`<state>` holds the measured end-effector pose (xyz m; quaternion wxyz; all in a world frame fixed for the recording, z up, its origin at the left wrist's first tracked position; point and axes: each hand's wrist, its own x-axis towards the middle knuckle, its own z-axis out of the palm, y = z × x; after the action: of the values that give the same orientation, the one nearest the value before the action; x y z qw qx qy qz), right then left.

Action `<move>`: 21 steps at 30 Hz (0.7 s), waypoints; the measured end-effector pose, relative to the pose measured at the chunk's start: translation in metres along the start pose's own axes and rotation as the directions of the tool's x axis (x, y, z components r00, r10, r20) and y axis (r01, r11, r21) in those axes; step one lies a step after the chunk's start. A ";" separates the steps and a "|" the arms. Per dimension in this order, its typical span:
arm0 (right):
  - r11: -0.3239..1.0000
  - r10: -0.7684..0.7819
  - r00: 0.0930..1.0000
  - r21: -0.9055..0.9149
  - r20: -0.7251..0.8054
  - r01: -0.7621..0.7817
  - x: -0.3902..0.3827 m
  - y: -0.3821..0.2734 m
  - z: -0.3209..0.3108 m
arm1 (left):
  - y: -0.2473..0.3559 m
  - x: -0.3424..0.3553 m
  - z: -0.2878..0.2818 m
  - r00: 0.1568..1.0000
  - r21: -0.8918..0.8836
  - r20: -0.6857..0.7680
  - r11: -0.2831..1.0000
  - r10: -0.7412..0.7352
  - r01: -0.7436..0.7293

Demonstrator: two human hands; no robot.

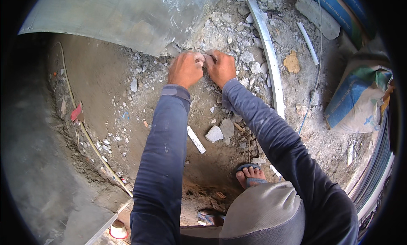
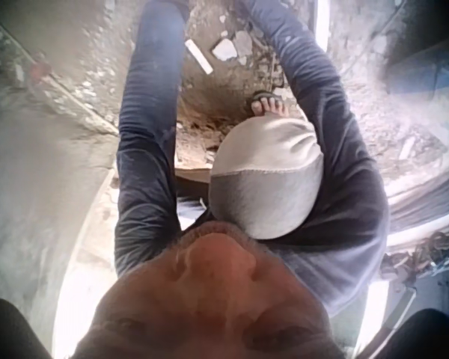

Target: The person installs a metal trim piece along the base of a concrete wall. They use a hammer to tap the trim into place and a string line to ensure alignment. The person repeatedly adjusts the trim and checks the string line throughout the process.

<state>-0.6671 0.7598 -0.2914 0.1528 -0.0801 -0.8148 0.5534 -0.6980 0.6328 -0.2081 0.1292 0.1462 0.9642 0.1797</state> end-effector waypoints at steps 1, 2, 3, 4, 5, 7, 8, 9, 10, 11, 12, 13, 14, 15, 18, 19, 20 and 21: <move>1.000 0.015 1.000 -0.026 -0.012 -0.016 0.001 0.002 0.002 | -0.004 0.001 0.010 0.996 0.064 -0.069 0.996 0.064 -0.060; 0.998 0.031 0.999 -0.052 -0.025 -0.032 0.002 0.004 0.004 | -0.008 0.002 0.018 0.982 0.130 -0.134 0.985 0.134 -0.116; 0.996 0.046 0.999 -0.081 -0.027 -0.048 0.003 0.007 0.005 | -0.009 0.005 0.026 0.982 0.105 -0.148 0.989 0.118 -0.103; 0.992 0.061 0.998 -0.110 -0.029 -0.064 0.004 0.009 0.008 | -0.010 0.008 0.034 0.981 0.080 -0.163 0.993 0.103 -0.091; 0.987 0.076 0.997 -0.139 -0.032 -0.080 0.007 0.011 0.010 | -0.012 0.011 0.040 0.980 0.053 -0.176 0.995 0.087 -0.079; 0.972 0.100 0.995 -0.213 -0.009 -0.099 0.011 0.012 0.014 | -0.013 0.012 0.046 0.980 -0.020 -0.183 0.997 0.074 -0.079; 0.962 0.112 0.994 -0.250 0.003 -0.108 0.014 0.012 0.015 | -0.014 0.013 0.049 0.980 -0.057 -0.186 0.995 0.067 -0.079; 0.955 0.095 0.995 -0.278 -0.039 -0.102 0.019 0.010 0.018 | -0.012 0.015 0.048 0.981 -0.078 -0.188 0.995 0.047 -0.063; 0.947 0.130 0.991 -0.296 -0.013 -0.128 0.018 0.008 0.019 | -0.013 0.016 0.050 0.980 -0.100 -0.191 0.992 0.050 -0.070; 0.937 0.164 0.986 -0.315 0.011 -0.153 0.015 0.006 0.019 | -0.014 0.016 0.051 0.979 -0.123 -0.195 0.989 0.053 -0.078; 0.927 0.198 0.980 -0.332 0.037 -0.175 0.014 0.002 0.018 | -0.014 0.016 0.050 0.978 -0.143 -0.199 0.986 0.054 -0.084; 0.932 0.223 0.970 -0.313 0.096 -0.184 0.014 0.012 0.023 | -0.013 0.017 0.049 0.981 -0.162 -0.191 0.985 0.035 -0.066; 0.941 0.218 0.974 -0.279 0.061 -0.193 0.011 0.015 0.024 | -0.012 0.017 0.049 0.983 -0.181 -0.182 0.982 0.016 -0.049; 0.950 0.214 0.976 -0.241 0.031 -0.201 0.006 0.013 0.027 | -0.012 0.016 0.046 0.985 -0.197 -0.173 0.980 -0.007 -0.028; 0.953 0.275 0.961 -0.136 0.009 -0.271 -0.009 0.004 0.031 | -0.014 0.020 0.036 0.994 -0.223 -0.097 0.974 -0.051 0.028; 0.947 0.306 0.952 -0.104 0.015 -0.303 -0.015 -0.001 0.031 | -0.013 0.020 0.033 0.994 -0.217 -0.087 0.975 -0.063 0.043; 0.963 0.255 0.964 -0.109 0.074 -0.246 -0.021 -0.007 0.032 | -0.012 0.021 0.031 0.994 -0.210 -0.078 0.976 -0.076 0.059; 0.977 0.200 0.971 -0.107 0.133 -0.187 -0.027 -0.013 0.032 | -0.012 0.021 0.030 0.993 -0.201 -0.071 0.977 -0.089 0.073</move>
<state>-0.6523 0.7187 -0.2944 0.0352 -0.1262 -0.8371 0.5311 -0.7114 0.6380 -0.2435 0.1119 0.0857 0.9511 0.2749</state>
